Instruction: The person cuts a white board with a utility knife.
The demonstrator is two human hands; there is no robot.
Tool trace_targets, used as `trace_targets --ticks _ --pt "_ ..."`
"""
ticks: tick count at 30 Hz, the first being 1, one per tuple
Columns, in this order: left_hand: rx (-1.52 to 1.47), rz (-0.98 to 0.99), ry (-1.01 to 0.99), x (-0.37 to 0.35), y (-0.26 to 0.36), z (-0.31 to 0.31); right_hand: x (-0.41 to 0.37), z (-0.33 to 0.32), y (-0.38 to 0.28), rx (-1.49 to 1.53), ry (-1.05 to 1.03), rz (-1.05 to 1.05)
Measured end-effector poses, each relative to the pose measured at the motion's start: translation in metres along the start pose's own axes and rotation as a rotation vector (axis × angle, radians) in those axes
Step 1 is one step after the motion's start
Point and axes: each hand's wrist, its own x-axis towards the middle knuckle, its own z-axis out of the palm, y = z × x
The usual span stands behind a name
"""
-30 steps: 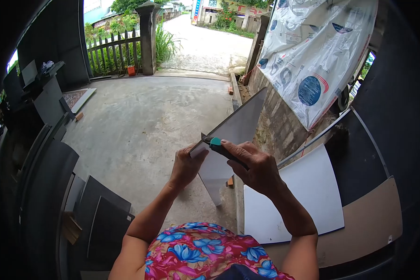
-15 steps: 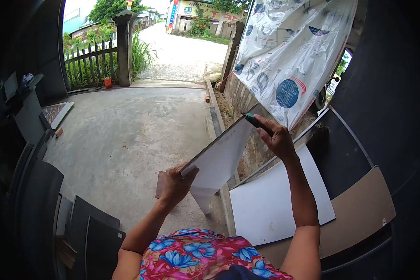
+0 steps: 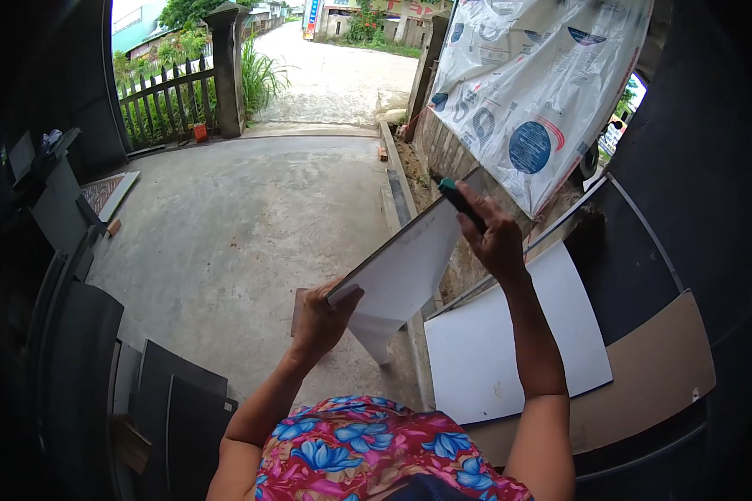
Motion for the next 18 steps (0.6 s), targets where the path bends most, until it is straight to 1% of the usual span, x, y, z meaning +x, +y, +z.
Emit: trace_targets --ticks 1,2,3,4,7,10,11,14,15,18 --pt "0.025 -0.003 -0.001 -0.002 -0.002 -0.002 0.001 0.012 0.034 0.004 0.156 0.041" --pt "-0.022 -0.024 0.011 -0.004 -0.003 -0.006 -0.001 0.022 0.068 0.004 0.312 0.080" --pt "-0.067 -0.047 0.025 -0.007 -0.002 -0.013 -0.006 0.025 0.099 0.332 0.201 0.419" --pt "-0.105 -0.097 0.023 -0.017 -0.004 -0.019 -0.028 0.038 0.120 0.664 0.073 0.787" --pt "-0.104 -0.194 0.013 -0.033 -0.003 -0.039 -0.061 0.090 0.122 0.869 0.215 0.873" --pt "-0.206 -0.264 0.056 -0.055 -0.018 -0.056 -0.079 0.124 0.098 1.049 0.173 0.861" --pt "-0.210 -0.303 0.074 -0.062 -0.021 -0.063 -0.080 0.127 0.083 1.041 0.145 0.869" --pt "-0.268 -0.377 0.127 -0.079 -0.033 -0.082 -0.088 0.148 0.071 1.160 0.047 0.768" --pt "-0.306 -0.405 0.148 -0.085 -0.040 -0.089 -0.090 0.154 0.071 1.142 -0.004 0.735" --pt "-0.477 -0.414 0.340 -0.097 -0.059 -0.094 -0.088 0.171 0.062 1.102 -0.010 0.545"
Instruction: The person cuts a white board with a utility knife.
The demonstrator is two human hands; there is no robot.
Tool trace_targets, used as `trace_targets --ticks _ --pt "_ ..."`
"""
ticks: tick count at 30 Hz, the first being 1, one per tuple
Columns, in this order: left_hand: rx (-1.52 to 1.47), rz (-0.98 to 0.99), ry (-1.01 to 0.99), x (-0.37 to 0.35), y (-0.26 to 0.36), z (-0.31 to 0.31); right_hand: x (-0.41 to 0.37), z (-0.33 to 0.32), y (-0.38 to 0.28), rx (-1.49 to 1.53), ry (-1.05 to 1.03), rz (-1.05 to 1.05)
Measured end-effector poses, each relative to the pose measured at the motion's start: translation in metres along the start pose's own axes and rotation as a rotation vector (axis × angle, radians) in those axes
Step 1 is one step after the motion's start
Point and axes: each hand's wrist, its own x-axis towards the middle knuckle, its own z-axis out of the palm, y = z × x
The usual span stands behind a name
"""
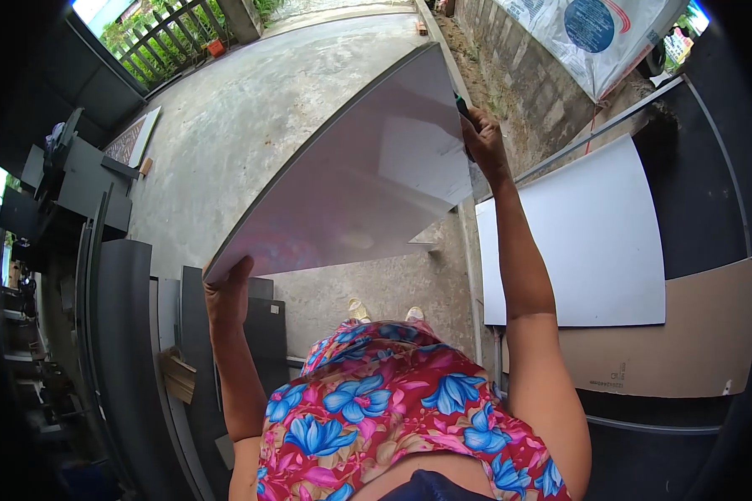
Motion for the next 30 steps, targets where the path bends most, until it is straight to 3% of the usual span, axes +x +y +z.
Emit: trace_targets --ticks 4,8,10,14,23,26,30 --pt "-0.113 0.060 -0.045 0.009 -0.005 -0.011 -0.011 0.009 0.002 0.062 -0.036 0.045" --pt "-0.033 0.146 0.007 0.014 -0.005 -0.001 -0.028 0.007 -0.008 -0.022 -0.019 0.017" --pt "0.000 0.108 0.080 0.014 -0.008 -0.002 -0.036 0.010 -0.020 -0.125 -0.032 0.031" --pt "-0.024 0.098 0.094 0.017 -0.010 0.005 -0.047 0.003 -0.026 -0.028 -0.017 0.088" --pt "-0.169 0.126 0.061 0.043 -0.035 0.023 -0.066 -0.007 -0.014 -0.018 0.209 0.040" --pt "-0.069 0.162 0.033 0.043 -0.054 0.032 -0.071 -0.001 -0.019 -0.050 0.266 0.026" --pt "0.084 -0.126 -0.057 0.027 -0.099 0.028 -0.068 0.013 -0.038 -0.032 0.308 0.002"
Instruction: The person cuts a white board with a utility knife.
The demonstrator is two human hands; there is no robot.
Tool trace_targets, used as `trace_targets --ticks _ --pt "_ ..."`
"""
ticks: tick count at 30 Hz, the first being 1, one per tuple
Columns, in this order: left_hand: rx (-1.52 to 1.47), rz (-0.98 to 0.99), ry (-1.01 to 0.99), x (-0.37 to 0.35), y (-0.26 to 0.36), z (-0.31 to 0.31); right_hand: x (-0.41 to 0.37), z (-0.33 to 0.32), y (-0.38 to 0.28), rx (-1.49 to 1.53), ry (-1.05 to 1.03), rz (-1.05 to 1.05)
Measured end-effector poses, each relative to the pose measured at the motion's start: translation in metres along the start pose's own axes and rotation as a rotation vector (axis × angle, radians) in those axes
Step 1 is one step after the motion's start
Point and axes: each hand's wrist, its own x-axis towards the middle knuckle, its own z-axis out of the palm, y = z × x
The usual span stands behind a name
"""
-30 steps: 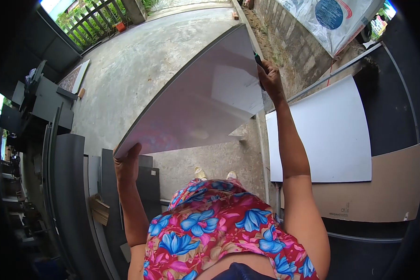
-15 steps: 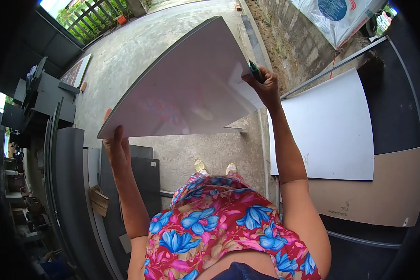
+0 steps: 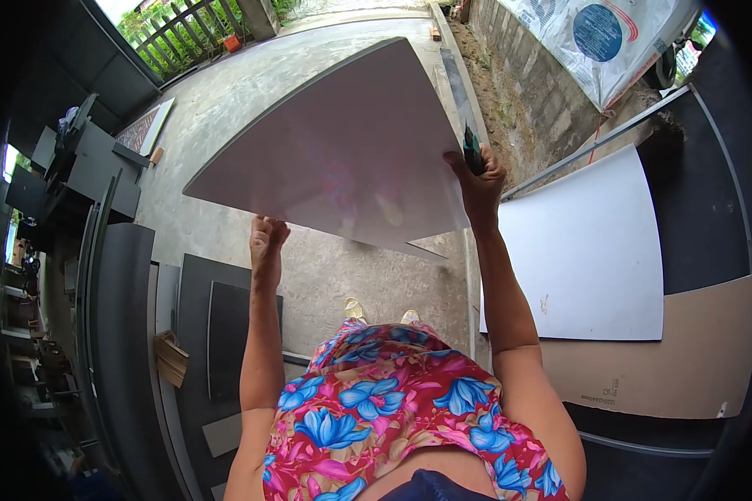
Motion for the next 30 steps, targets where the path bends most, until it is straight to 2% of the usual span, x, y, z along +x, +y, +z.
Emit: trace_targets --ticks 2,6,8,10,12,14,16,20,24,25,28,29,30 --pt "0.170 -0.024 -0.038 -0.010 -0.044 0.001 0.006 0.008 -0.013 -0.045 0.010 -0.005" --pt "0.372 -0.298 -0.178 -0.033 -0.107 0.009 0.016 0.030 -0.055 -0.026 0.009 0.021" --pt "0.429 -0.493 -0.317 -0.042 -0.142 0.009 0.025 0.037 -0.068 -0.023 0.000 0.022" --pt "0.418 -0.634 -0.362 -0.055 -0.183 0.005 0.031 0.050 -0.085 0.001 0.017 0.007" --pt "0.171 -0.892 -0.313 -0.064 -0.210 0.002 0.040 0.060 -0.102 0.032 0.033 -0.002" --pt "-0.200 -1.034 -0.180 -0.069 -0.257 -0.017 0.049 0.070 -0.118 0.068 0.043 -0.003" --pt "-0.365 -1.152 -0.034 -0.068 -0.284 -0.027 0.060 0.075 -0.137 0.145 0.074 0.008" --pt "-0.671 -1.319 0.158 -0.047 -0.290 -0.031 0.073 0.073 -0.173 0.214 0.179 -0.005" --pt "-1.057 -1.438 0.180 -0.014 -0.288 -0.013 0.083 0.048 -0.187 0.278 0.229 0.024" --pt "-1.073 -1.402 0.228 -0.005 -0.267 0.002 0.082 0.042 -0.193 0.344 0.233 0.022" --pt "-1.541 -1.155 0.335 0.031 -0.257 0.026 0.082 0.009 -0.193 0.458 0.214 -0.031" --pt "-1.543 -0.960 0.464 0.045 -0.243 0.038 0.080 0.003 -0.198 0.430 0.289 -0.013" --pt "-1.551 -0.806 0.502 0.061 -0.238 0.039 0.075 -0.005 -0.202 0.402 0.370 0.006"
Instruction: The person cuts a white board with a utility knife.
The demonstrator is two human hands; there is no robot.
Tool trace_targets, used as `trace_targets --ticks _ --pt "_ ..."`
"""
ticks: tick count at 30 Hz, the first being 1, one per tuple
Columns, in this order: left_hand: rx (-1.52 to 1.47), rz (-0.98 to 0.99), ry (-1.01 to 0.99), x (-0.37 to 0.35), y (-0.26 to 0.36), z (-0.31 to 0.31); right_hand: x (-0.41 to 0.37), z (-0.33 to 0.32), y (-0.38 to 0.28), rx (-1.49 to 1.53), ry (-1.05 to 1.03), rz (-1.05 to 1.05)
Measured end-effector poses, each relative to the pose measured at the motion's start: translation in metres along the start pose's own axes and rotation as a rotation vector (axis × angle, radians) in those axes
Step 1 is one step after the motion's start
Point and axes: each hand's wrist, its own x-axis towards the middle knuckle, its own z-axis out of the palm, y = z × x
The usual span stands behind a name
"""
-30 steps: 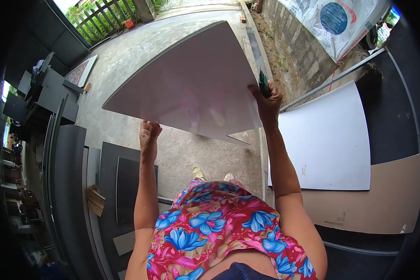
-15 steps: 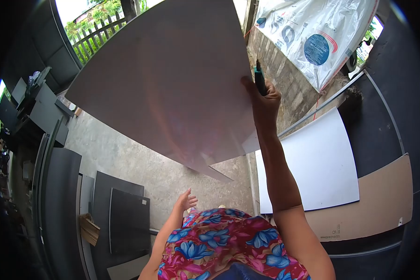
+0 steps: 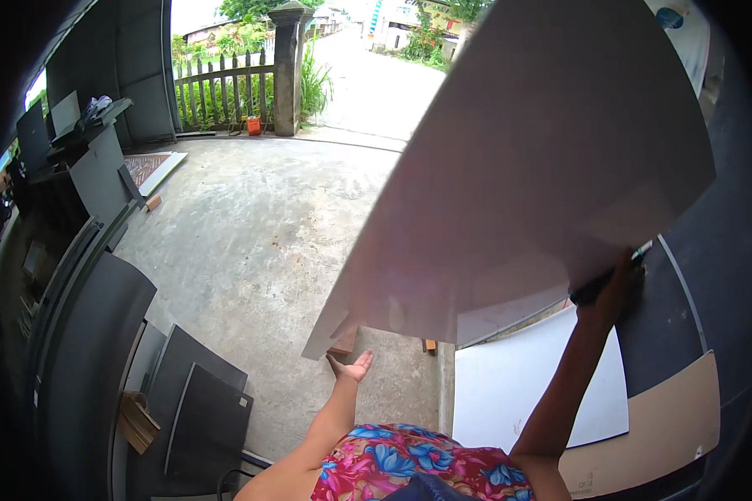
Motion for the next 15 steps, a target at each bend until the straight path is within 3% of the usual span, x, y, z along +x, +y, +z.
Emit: trace_targets --ticks 2,5,8,11,15 --pt "-0.041 0.224 -0.151 0.016 0.005 0.026 0.000 -0.024 -0.007 -0.084 -0.015 -0.094" --pt "-0.160 0.288 -0.421 0.011 0.021 0.054 0.010 -0.084 -0.002 -0.054 -0.057 -0.091" --pt "-0.095 0.401 -0.332 0.004 0.036 0.061 -0.008 -0.113 0.008 -0.112 0.116 -0.039" --pt "0.133 0.597 -0.437 -0.005 0.064 0.076 -0.018 -0.162 0.043 -0.147 0.092 0.009" --pt "0.208 0.721 -0.787 -0.045 0.112 0.111 -0.017 -0.244 0.119 -0.067 0.049 0.261"
